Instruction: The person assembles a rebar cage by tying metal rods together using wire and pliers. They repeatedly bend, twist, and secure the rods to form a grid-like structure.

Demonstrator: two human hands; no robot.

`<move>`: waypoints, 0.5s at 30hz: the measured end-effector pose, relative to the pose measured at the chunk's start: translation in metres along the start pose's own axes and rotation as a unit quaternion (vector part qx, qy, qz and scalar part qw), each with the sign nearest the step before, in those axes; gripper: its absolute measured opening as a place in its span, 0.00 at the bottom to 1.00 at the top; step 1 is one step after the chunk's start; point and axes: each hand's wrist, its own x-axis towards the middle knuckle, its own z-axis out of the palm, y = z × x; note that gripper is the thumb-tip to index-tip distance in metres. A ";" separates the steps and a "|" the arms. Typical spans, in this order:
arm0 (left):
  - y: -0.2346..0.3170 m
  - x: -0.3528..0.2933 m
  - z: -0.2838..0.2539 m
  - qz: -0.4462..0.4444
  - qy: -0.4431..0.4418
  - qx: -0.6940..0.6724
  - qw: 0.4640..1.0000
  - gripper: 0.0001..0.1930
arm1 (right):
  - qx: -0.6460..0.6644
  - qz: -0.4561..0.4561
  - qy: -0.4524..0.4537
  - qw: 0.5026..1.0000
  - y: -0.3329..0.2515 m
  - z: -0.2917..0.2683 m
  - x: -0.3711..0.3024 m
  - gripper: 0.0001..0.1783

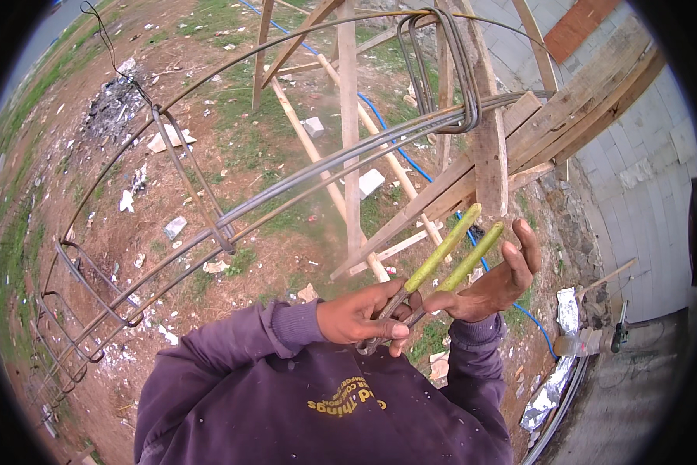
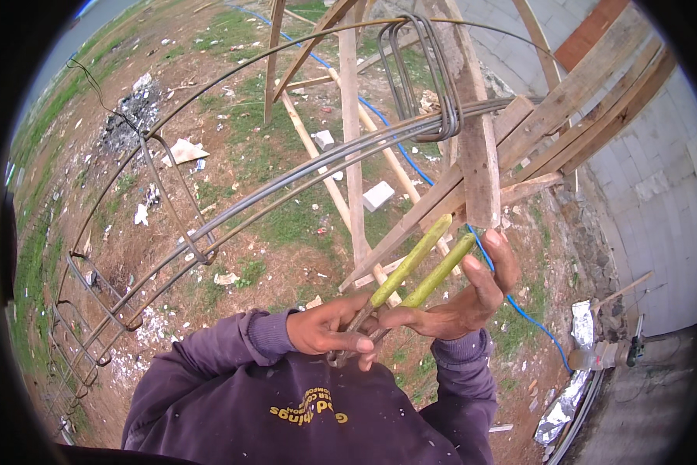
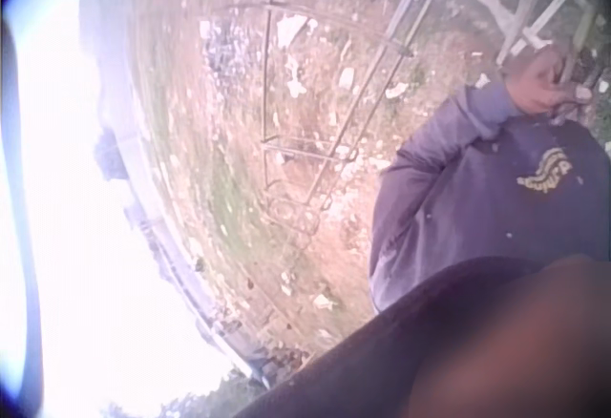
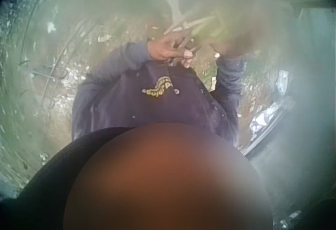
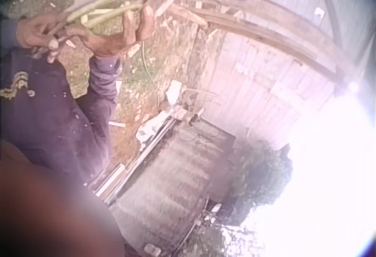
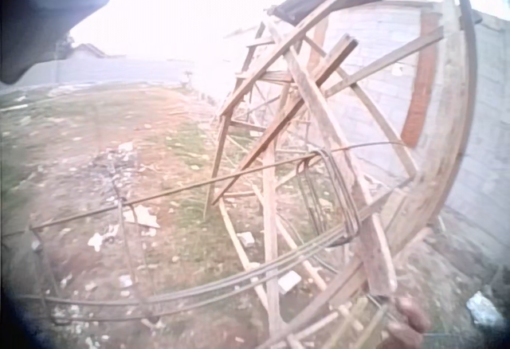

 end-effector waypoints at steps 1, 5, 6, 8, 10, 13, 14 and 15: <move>0.001 0.000 0.004 0.030 0.025 0.007 0.999 0.23 | 0.021 0.052 0.062 0.997 -0.004 0.012 -0.005 0.65; 0.018 -0.002 0.016 0.076 0.085 0.221 0.969 0.22 | 0.527 0.415 -0.154 0.726 -0.044 0.022 -0.003 0.66; 0.026 -0.003 0.021 0.161 0.100 0.277 0.942 0.22 | 0.494 0.348 -0.180 0.777 -0.055 0.031 0.002 0.58; 0.048 -0.011 0.029 0.192 0.163 0.405 0.879 0.27 | 0.483 0.363 -0.176 0.777 -0.068 0.038 0.028 0.50; 0.074 -0.025 0.039 0.207 0.257 0.543 0.772 0.30 | 0.479 0.309 -0.146 0.809 -0.075 0.058 0.061 0.41; 0.110 -0.068 0.059 0.219 0.392 0.711 0.541 0.30 | 0.549 0.227 -0.148 0.791 -0.072 0.095 0.127 0.30; 0.119 -0.086 0.067 0.212 0.417 0.722 0.511 0.27 | 0.533 0.248 -0.122 0.800 -0.068 0.115 0.153 0.25; 0.127 -0.103 0.076 0.202 0.443 0.728 0.483 0.25 | 0.550 0.263 -0.108 0.786 -0.067 0.138 0.177 0.21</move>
